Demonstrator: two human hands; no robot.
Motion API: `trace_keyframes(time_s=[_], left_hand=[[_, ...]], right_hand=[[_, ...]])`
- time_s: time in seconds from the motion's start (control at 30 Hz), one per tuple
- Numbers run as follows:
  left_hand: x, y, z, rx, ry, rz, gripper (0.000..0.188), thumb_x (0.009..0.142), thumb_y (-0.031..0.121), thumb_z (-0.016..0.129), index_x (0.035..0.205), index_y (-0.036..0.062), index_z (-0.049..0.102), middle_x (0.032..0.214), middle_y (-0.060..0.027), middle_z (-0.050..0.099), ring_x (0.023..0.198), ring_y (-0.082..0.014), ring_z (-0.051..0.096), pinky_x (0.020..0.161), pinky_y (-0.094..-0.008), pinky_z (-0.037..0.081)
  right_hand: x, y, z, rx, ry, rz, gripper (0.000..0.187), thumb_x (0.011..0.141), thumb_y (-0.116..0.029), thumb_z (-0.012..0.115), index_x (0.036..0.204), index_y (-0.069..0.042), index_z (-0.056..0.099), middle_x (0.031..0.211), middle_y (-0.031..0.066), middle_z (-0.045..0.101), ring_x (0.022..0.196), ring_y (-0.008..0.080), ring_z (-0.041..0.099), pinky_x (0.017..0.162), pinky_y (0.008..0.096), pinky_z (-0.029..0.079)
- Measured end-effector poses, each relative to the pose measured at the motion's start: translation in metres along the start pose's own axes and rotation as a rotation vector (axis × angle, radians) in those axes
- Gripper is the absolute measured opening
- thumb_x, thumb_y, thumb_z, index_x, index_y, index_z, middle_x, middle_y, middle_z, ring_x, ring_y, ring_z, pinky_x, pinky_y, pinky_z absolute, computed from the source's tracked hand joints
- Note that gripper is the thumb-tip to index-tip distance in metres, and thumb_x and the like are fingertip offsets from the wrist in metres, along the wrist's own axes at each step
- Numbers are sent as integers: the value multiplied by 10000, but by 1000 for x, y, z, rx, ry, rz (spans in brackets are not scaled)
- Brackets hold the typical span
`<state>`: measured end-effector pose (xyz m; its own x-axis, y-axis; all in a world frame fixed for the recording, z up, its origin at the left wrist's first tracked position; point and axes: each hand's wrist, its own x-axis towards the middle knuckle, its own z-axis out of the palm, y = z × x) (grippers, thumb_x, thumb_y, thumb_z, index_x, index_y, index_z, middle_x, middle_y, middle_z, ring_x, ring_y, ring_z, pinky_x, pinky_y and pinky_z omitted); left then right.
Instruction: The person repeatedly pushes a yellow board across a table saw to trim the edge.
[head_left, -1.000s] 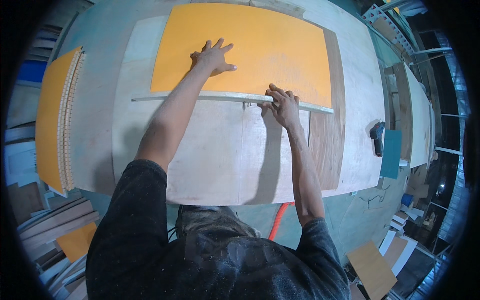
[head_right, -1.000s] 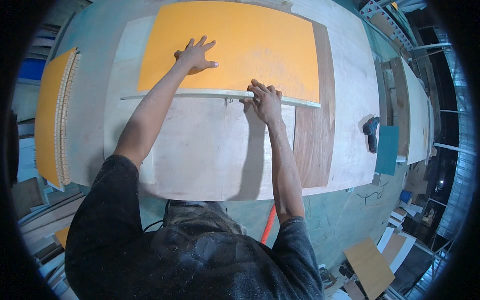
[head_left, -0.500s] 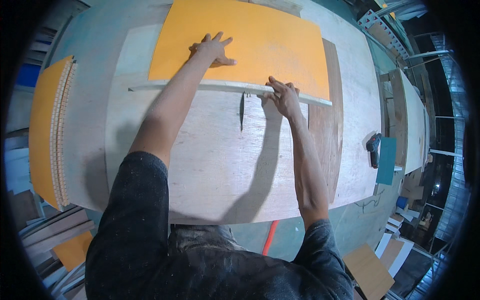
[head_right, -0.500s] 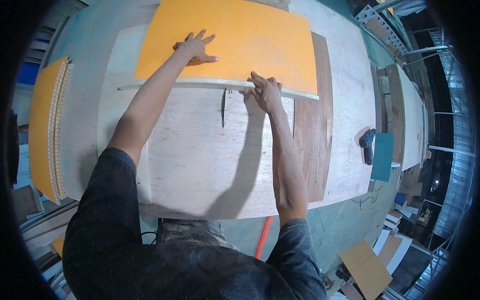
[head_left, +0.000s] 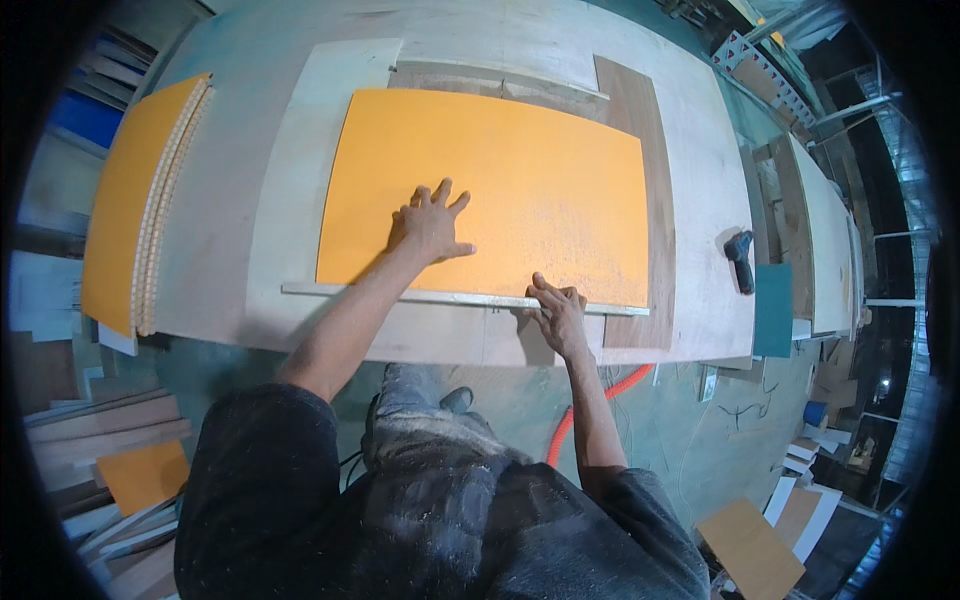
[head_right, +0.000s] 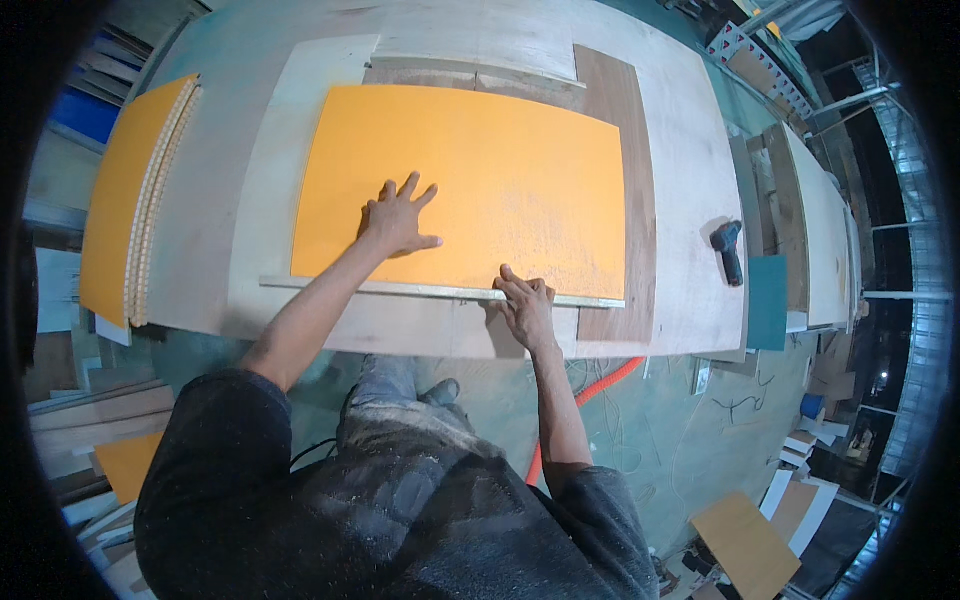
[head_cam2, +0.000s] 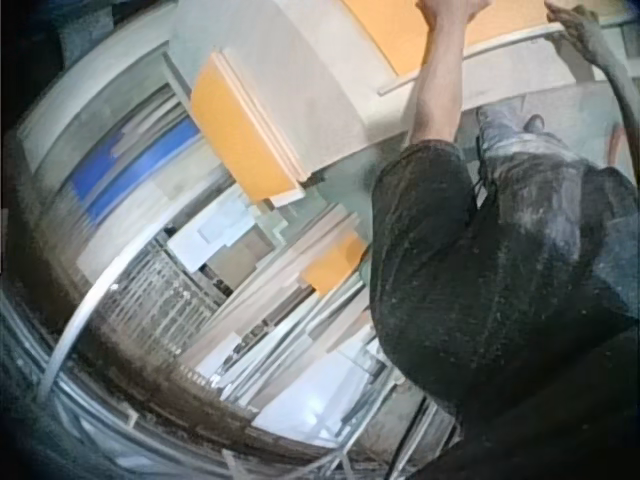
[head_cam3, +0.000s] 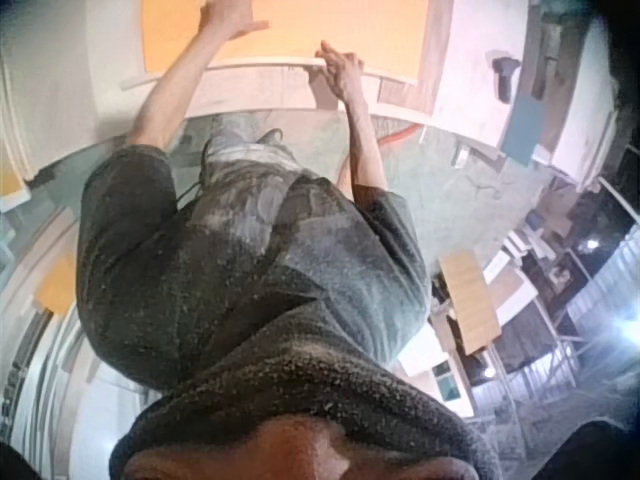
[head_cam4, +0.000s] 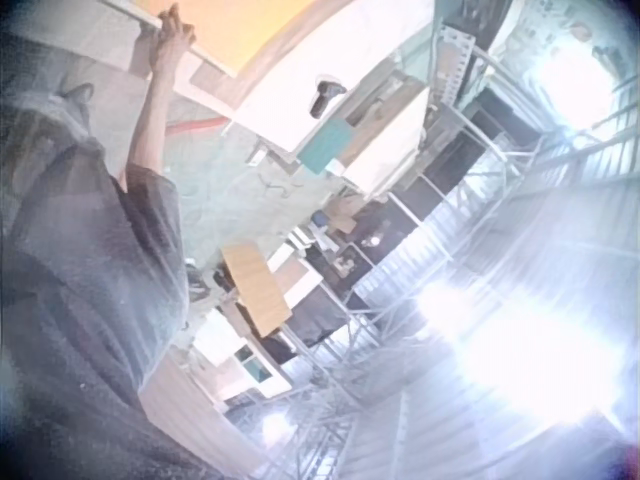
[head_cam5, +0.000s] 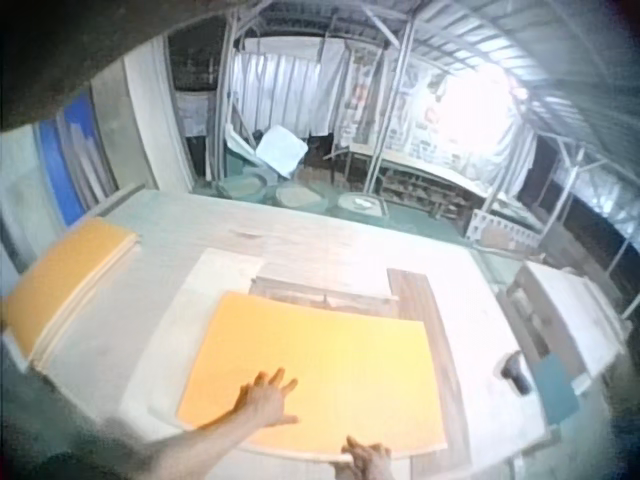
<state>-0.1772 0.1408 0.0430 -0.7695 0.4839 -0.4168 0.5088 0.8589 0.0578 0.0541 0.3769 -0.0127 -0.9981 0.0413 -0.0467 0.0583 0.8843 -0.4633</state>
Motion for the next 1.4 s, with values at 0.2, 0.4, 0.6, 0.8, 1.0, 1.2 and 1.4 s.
trace_keyframes(time_s=[0.2,0.4,0.6,0.8,1.0,1.2,1.4], left_hand=[[-121,30,57,-52,-3,28,1094,796,659,795,1689,314,267,1781,-107,127,1529,-487,279,1037,-719,485],[-212,49,95,-66,-25,40,1074,806,650,798,1686,312,285,1781,-117,139,1556,-498,250,1027,-712,483],[-231,46,114,-78,59,70,962,869,602,769,1671,292,336,1775,-121,174,1555,-459,291,1076,-699,438],[-252,-30,170,-340,319,-251,810,944,531,705,1609,155,437,1692,-125,381,1548,-351,354,1195,-578,360],[-300,-103,192,-329,189,-678,566,1003,517,646,1279,23,655,1354,-249,654,1259,-432,626,1026,-576,491],[-318,-115,210,-479,239,-599,526,1023,556,612,1141,50,700,1128,-248,750,1102,-467,698,907,-579,530],[-318,-109,203,-510,294,-610,508,1016,566,624,1112,78,728,1079,-204,772,1066,-438,720,895,-543,544]], right_hand=[[-134,-36,16,29,-11,28,473,886,-332,810,1330,-200,714,1567,-41,589,1081,277,578,1023,463,410],[-231,-61,33,27,-41,61,466,889,-359,805,1322,-209,717,1580,-44,575,1078,262,572,1033,446,410],[-257,-70,32,60,19,32,437,892,-349,820,1290,-189,736,1524,7,622,1121,294,603,1045,460,426],[-267,22,-3,123,609,303,467,926,-368,815,1209,-5,737,1248,238,731,1121,420,690,1025,521,495],[-292,177,-25,104,274,833,687,925,-599,748,1157,48,751,1026,217,787,1021,337,757,913,442,570],[-279,169,5,382,409,881,608,900,-531,834,1041,56,757,845,101,747,735,158,702,633,319,536],[-263,132,6,466,601,887,537,896,-435,868,1073,47,711,878,84,741,737,149,671,647,316,522]])
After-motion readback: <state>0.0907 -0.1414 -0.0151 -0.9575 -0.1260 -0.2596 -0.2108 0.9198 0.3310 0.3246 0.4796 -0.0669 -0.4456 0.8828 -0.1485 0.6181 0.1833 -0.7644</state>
